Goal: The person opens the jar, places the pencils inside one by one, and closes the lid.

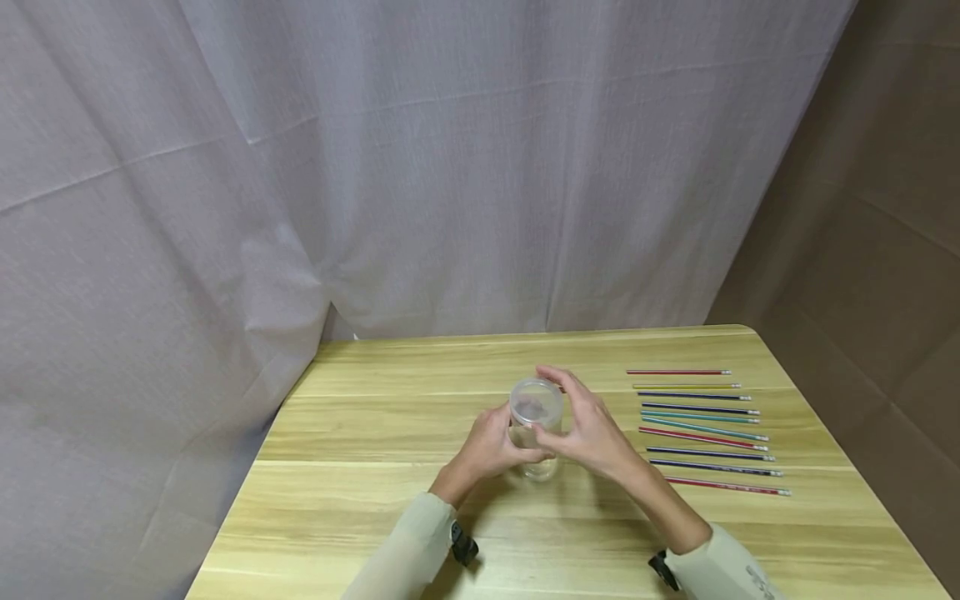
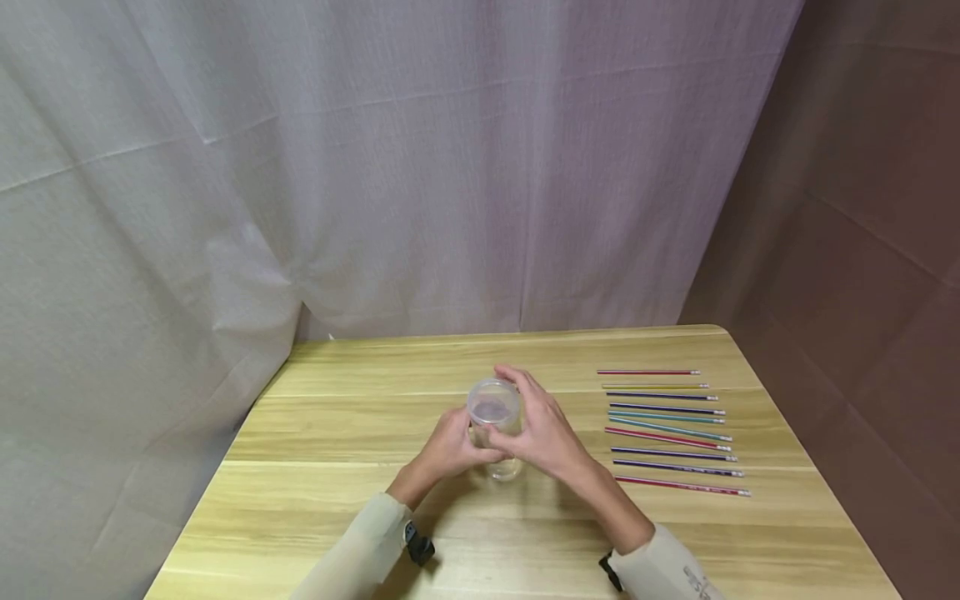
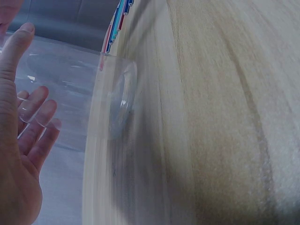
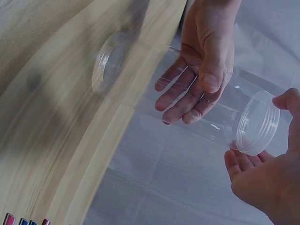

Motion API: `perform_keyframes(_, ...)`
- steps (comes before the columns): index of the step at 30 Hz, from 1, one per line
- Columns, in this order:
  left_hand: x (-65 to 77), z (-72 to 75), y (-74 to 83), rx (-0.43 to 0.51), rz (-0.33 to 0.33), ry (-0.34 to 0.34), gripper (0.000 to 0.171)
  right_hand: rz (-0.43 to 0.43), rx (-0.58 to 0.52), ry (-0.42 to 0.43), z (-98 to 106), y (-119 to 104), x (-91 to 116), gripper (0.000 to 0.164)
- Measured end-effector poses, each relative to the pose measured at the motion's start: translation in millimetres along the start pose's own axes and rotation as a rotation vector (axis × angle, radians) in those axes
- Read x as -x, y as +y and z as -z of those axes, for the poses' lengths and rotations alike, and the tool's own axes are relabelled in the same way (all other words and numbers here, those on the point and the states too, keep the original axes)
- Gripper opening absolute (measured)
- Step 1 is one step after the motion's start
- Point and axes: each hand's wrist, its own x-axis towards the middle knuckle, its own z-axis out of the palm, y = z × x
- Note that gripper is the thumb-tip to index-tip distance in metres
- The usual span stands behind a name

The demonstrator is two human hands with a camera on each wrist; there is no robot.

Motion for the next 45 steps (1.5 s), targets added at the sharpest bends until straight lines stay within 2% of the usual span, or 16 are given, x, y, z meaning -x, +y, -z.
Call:
perform_keyframes(6,-0.8,1.1,-0.1,-0.014,-0.006,0.003,0.082,-0.017,-0.014,-0.035,0.7,-2.3,0.4,0.086)
perform_keyframes(13,-1.7,1.5,0.1,-0.023,-0.008,-0.005,0.087,-0.084,0.015,0.027,-2.6,-5.0,1.6,0.099)
perform_keyframes(22,-2.2,0.9,-0.3,-0.018,-0.001,-0.004,0.087,-0.080,0.028,0.087,-6.0,-1.7,1.0,0.091)
perform_keyframes(32,-1.0,0.8,0.3,-0.007,0.031,-0.007,0.081,-0.032,0.031,0.021,-2.2,-3.1,-1.5,0.086)
perform_keyframes(39,-0.8,0.2,0.0,0.004,0.026,-0.010,0.081,-0.022,0.033,-0.036,1.4,-5.0,-3.1,0.086)
perform_keyframes(45,-0.2,0.4,-0.1,0.008,0.007,-0.008,0.082,0.012,0.034,-0.054,2.8,-3.9,-4.4,0.083)
